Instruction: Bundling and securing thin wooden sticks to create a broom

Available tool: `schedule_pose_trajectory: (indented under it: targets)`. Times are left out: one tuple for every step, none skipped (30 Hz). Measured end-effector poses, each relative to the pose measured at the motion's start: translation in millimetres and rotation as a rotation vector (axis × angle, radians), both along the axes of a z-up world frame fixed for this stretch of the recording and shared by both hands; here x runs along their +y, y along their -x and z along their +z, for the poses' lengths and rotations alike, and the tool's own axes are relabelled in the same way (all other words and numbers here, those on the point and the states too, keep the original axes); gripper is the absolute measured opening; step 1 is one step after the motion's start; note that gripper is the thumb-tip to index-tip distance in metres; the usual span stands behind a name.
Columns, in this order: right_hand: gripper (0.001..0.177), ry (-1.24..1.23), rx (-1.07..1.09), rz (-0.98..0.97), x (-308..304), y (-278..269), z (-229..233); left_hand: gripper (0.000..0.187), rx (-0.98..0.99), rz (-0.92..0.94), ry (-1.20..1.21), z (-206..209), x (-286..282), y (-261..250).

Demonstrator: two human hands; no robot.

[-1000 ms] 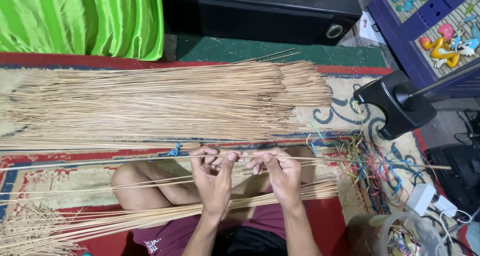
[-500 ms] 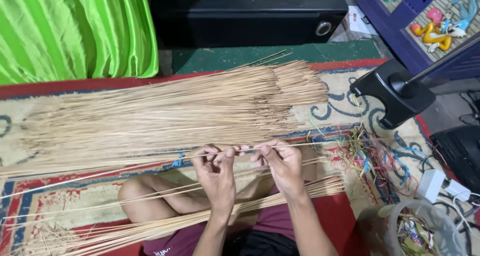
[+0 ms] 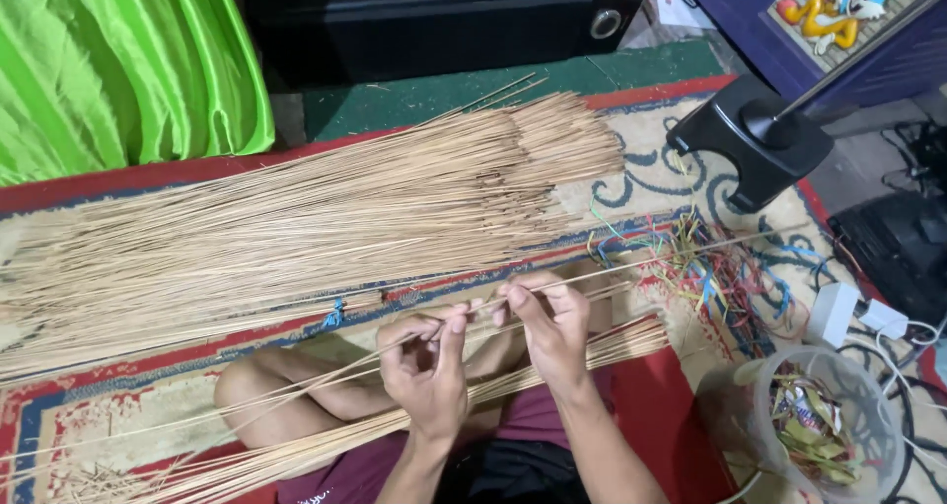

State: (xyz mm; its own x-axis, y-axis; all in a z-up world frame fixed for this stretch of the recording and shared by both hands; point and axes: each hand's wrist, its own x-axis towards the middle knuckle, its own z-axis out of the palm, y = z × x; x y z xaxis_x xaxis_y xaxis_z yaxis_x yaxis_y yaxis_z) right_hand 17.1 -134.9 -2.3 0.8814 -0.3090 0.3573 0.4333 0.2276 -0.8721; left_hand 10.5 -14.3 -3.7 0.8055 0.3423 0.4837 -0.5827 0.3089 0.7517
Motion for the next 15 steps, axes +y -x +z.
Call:
schedule_pose_trajectory:
  targets:
    - [0.014,-0.008,0.005,-0.014,0,3,-9,0.025,0.005,-0.014,-0.008,-3,1,0]
    - [0.015,0.019,0.036,-0.051,-2,4,-18,0.025,0.065,0.007,-0.008,-7,0,-1]
    - [0.018,0.047,0.067,-0.088,-3,5,-26,0.026,0.125,0.028,-0.008,-10,1,-1]
    - [0.018,0.050,0.076,-0.085,-5,5,-28,0.026,0.135,0.031,-0.005,-9,1,-2]
    - [0.019,0.057,0.050,-0.105,-7,5,-31,0.024,0.105,0.012,-0.058,-9,1,-2]
    - [0.022,0.062,0.030,-0.118,-7,7,-34,0.022,0.084,-0.003,-0.112,-9,3,0]
    - [0.022,0.065,0.047,-0.109,-5,9,-39,0.022,0.101,0.004,-0.110,-18,2,1]
    - [0.022,-0.014,0.011,-0.080,-2,6,-43,0.021,0.167,-0.007,-0.118,-26,2,-1]
    - [0.023,-0.093,-0.023,-0.051,0,4,-47,0.022,0.233,-0.018,-0.125,-33,2,-3]
    - [0.023,-0.096,-0.015,-0.043,-1,3,-46,0.022,0.241,-0.009,-0.126,-30,4,-2]
    - [0.024,-0.105,0.001,-0.033,-2,3,-46,0.021,0.264,0.009,-0.127,-27,6,-2]
    - [0.024,-0.110,0.019,-0.022,-5,3,-45,0.021,0.288,0.027,-0.123,-24,6,-1]
    - [0.024,-0.107,0.028,-0.011,-3,2,-48,0.021,0.297,0.037,-0.119,-24,3,-1]
    - [0.021,-0.143,0.027,-0.042,1,4,-50,0.019,0.328,0.034,-0.095,-22,2,1]
    - [0.018,-0.178,0.026,-0.074,3,7,-52,0.017,0.359,0.031,-0.070,-21,0,3]
